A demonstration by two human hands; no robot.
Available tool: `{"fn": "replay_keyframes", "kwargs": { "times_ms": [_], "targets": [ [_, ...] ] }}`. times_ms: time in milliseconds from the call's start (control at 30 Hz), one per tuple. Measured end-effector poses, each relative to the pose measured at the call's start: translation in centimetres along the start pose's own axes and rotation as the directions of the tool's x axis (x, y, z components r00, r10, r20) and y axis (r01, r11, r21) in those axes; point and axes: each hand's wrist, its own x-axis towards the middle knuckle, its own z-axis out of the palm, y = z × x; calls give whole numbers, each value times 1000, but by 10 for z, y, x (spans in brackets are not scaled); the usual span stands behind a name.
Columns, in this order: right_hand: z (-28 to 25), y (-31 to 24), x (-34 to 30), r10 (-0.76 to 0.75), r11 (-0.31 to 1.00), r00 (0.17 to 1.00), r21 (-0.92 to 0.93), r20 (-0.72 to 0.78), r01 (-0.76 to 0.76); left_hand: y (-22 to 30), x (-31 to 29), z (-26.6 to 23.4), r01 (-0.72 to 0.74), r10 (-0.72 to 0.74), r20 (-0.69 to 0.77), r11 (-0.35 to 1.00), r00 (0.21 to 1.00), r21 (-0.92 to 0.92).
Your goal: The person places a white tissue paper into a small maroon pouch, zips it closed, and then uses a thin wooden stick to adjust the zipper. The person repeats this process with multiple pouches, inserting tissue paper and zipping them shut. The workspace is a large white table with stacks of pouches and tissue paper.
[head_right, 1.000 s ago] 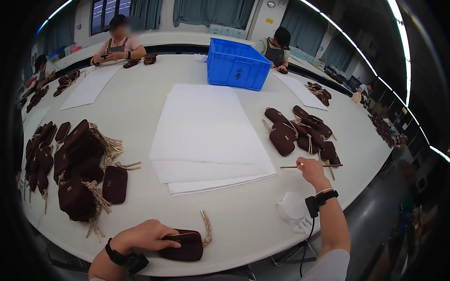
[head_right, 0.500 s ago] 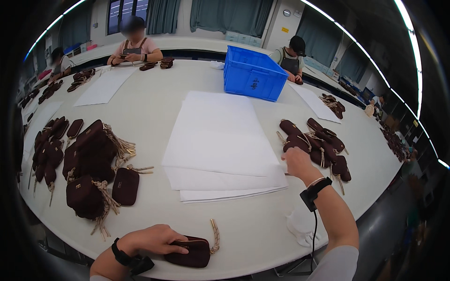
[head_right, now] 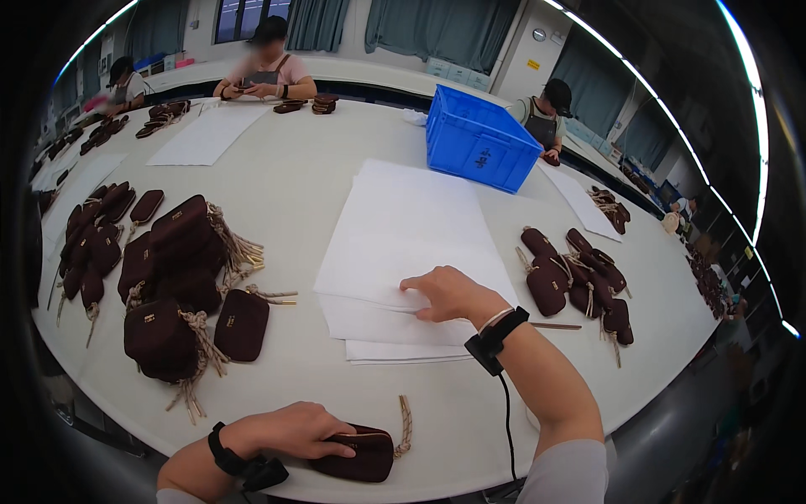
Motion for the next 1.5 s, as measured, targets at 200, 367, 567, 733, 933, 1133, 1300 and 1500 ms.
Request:
{"fn": "replay_keyframes", "kwargs": {
  "times_ms": [200, 367, 567, 733, 933, 1133, 1300, 1500],
  "targets": [
    [-9, 14, 3, -3, 993, 1000, 117, 2, 3, 0, 1, 0, -10, 10, -1, 1000, 1000, 7],
    [-11, 15, 7, 38, 981, 999, 190, 22, -42, 0, 1, -1, 12, -13, 17, 1000, 1000, 6],
    [-3, 28, 5, 70, 929, 998, 366, -2, -64, -1, 1, 0, -8, 8, -7, 1000, 1000, -4],
    [-2, 30, 3, 125, 863, 992, 492, 12, -114, -5, 0, 5, -47, 46, -70, 999, 997, -16],
    [7, 39, 1, 165, 804, 986, 583, -30, -117, -6, 1, 5, -52, 52, -56, 999, 997, 2],
    [23, 39, 13, 277, 909, 918, 388, -285, -154, -7, 0, 5, -71, 71, -72, 997, 995, 1],
    [38, 35, 18, 303, 944, 818, 36, -489, -328, 0, 2, 1, -28, 28, -21, 1000, 999, -6],
    [30, -26, -5, 195, 980, 841, 136, -505, -146, -6, -1, 8, -70, 71, -91, 997, 993, 21]
  ]
}}
